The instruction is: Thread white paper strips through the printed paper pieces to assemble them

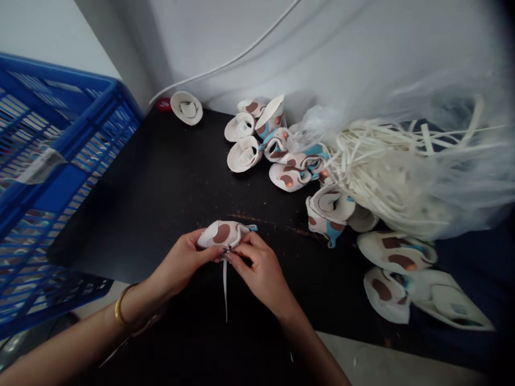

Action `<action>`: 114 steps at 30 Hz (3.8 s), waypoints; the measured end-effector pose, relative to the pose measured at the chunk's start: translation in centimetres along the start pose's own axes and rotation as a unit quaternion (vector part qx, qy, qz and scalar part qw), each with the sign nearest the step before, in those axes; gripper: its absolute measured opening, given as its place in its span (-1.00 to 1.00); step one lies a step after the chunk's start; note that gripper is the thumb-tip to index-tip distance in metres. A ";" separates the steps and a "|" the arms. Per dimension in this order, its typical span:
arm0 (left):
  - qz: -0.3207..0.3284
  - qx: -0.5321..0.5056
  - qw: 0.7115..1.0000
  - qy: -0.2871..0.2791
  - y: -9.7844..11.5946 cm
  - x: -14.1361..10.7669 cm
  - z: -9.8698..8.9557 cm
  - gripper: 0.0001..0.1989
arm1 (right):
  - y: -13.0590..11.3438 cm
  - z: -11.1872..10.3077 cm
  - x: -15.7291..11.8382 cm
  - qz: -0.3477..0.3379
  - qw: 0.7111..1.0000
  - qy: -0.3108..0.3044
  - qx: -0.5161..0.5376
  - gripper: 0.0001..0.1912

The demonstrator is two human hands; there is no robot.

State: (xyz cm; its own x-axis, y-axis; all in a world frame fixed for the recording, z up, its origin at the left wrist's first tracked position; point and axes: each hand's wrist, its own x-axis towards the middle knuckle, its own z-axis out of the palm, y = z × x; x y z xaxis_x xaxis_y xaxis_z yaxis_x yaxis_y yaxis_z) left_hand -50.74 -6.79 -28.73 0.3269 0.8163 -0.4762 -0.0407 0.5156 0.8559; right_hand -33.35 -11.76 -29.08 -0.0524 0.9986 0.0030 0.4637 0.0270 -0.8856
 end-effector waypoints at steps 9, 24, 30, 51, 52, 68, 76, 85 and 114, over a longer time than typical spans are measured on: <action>0.025 0.046 0.998 0.018 -0.5 -0.2 -0.1 -0.77 | -0.2 0.2 0.2 0.002 1.000 -0.011 -0.021 -0.88; 0.054 0.003 0.992 0.113 -0.2 0.4 1.2 -0.70 | -1.5 0.5 -1.5 0.025 0.993 0.022 -0.115 -0.74; 0.056 0.007 0.992 0.112 -0.3 0.3 1.1 -0.72 | -0.9 0.4 -1.1 0.025 0.997 0.018 -0.075 -0.74; 0.475 0.387 0.784 0.099 -0.5 0.5 0.3 -0.86 | -1.6 1.5 0.1 0.222 0.937 -0.082 0.259 -0.76; 0.491 0.390 0.773 0.094 -0.5 0.6 0.2 -0.84 | -1.7 1.5 0.3 0.259 0.902 -0.104 0.328 -0.77; 0.094 0.059 0.989 0.096 0.9 2.8 -1.3 -0.74 | -2.0 -2.4 0.1 0.093 0.995 -0.018 -0.034 -0.75; -0.033 -0.066 0.996 -0.048 -0.9 2.4 0.9 -0.72 | 1.5 -0.6 1.8 0.113 0.990 0.025 0.080 -0.77; -0.019 -0.045 0.998 -0.049 -1.3 2.1 1.0 -0.74 | 2.2 0.1 1.8 0.131 0.987 0.053 0.080 -0.81; -0.030 -0.091 0.995 -0.030 -0.4 1.8 0.5 -0.73 | 0.8 1.6 -0.4 -0.030 0.995 0.069 0.068 -0.83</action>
State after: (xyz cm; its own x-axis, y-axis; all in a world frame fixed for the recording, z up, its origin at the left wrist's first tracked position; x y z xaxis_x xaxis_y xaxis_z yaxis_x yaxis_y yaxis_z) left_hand -49.67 -5.67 -29.78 0.3900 0.7679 -0.5081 -0.1874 0.6065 0.7727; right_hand -34.43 -12.24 -30.51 0.0509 0.9923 0.1131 0.3389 0.0894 -0.9366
